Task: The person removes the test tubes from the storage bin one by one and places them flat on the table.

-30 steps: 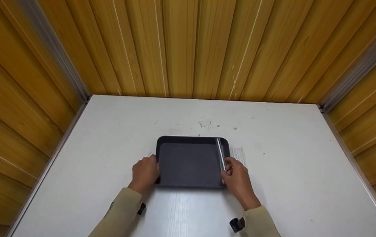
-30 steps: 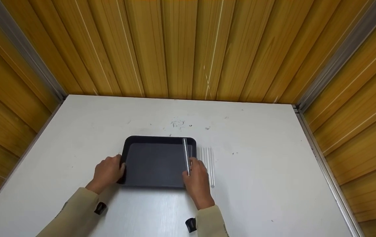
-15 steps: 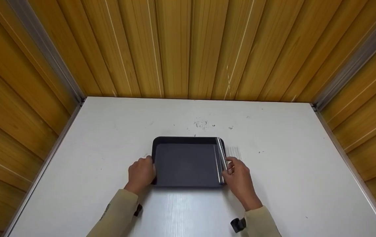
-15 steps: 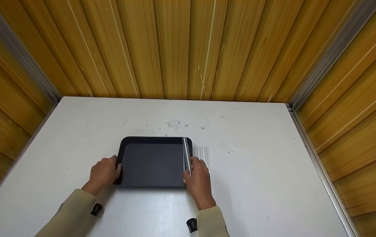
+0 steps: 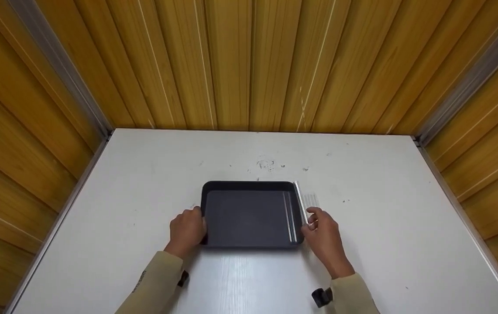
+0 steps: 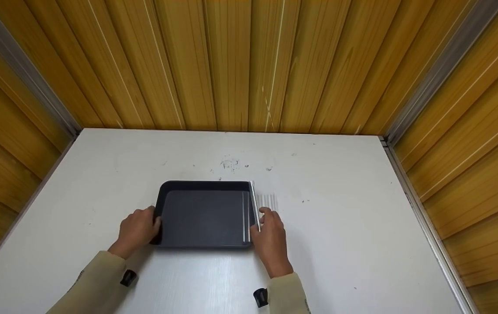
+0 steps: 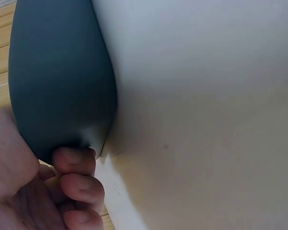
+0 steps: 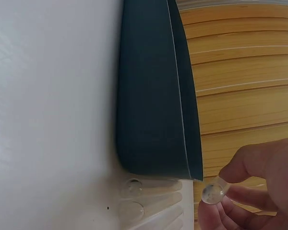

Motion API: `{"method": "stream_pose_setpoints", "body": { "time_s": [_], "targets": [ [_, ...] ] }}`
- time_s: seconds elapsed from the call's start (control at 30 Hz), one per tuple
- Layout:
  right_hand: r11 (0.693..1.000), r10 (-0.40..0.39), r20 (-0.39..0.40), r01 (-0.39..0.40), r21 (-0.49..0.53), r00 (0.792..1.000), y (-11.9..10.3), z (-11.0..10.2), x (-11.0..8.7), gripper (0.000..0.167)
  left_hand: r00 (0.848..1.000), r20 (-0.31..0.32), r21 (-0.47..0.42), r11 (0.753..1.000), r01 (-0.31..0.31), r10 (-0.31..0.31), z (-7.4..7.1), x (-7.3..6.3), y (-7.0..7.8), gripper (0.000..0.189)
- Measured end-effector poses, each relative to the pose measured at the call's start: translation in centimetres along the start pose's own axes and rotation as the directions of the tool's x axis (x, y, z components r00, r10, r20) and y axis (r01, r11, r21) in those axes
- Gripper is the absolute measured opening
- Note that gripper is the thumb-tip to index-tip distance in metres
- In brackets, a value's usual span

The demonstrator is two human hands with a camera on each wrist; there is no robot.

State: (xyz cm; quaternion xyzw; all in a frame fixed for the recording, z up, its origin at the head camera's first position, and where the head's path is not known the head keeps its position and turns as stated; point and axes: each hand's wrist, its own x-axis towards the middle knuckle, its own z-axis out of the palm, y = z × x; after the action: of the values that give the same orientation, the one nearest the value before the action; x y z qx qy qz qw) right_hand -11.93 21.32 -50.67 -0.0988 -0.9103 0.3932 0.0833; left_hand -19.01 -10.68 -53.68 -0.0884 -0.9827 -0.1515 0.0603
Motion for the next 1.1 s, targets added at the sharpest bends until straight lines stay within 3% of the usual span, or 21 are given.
{"method": "stream_pose_setpoints", "body": {
  "time_s": [0.4, 0.7, 1.1],
  "targets": [
    [1.0, 0.026, -0.013, -0.027, -0.006, 1.0, 0.6, -0.1, 0.1, 0.04, 1.0, -0.024, 0.012, 1.0, -0.007, 0.007, 0.1, -0.1, -0.1, 0.016],
    [0.999, 0.021, -0.043, -0.023, -0.034, 0.999, 1.3, -0.2, -0.1, 0.038, 1.0, 0.003, 0.01, 1.0, 0.009, -0.009, 0.0, -0.1, 0.0, 0.016],
    [0.996, 0.077, -0.072, -0.08, -0.046, 0.994, 2.1, -0.7, -0.3, 0.038, 0.998, -0.058, 0.006, 1.0, -0.027, 0.028, 0.2, -0.1, -0.1, 0.014]
  ]
}}
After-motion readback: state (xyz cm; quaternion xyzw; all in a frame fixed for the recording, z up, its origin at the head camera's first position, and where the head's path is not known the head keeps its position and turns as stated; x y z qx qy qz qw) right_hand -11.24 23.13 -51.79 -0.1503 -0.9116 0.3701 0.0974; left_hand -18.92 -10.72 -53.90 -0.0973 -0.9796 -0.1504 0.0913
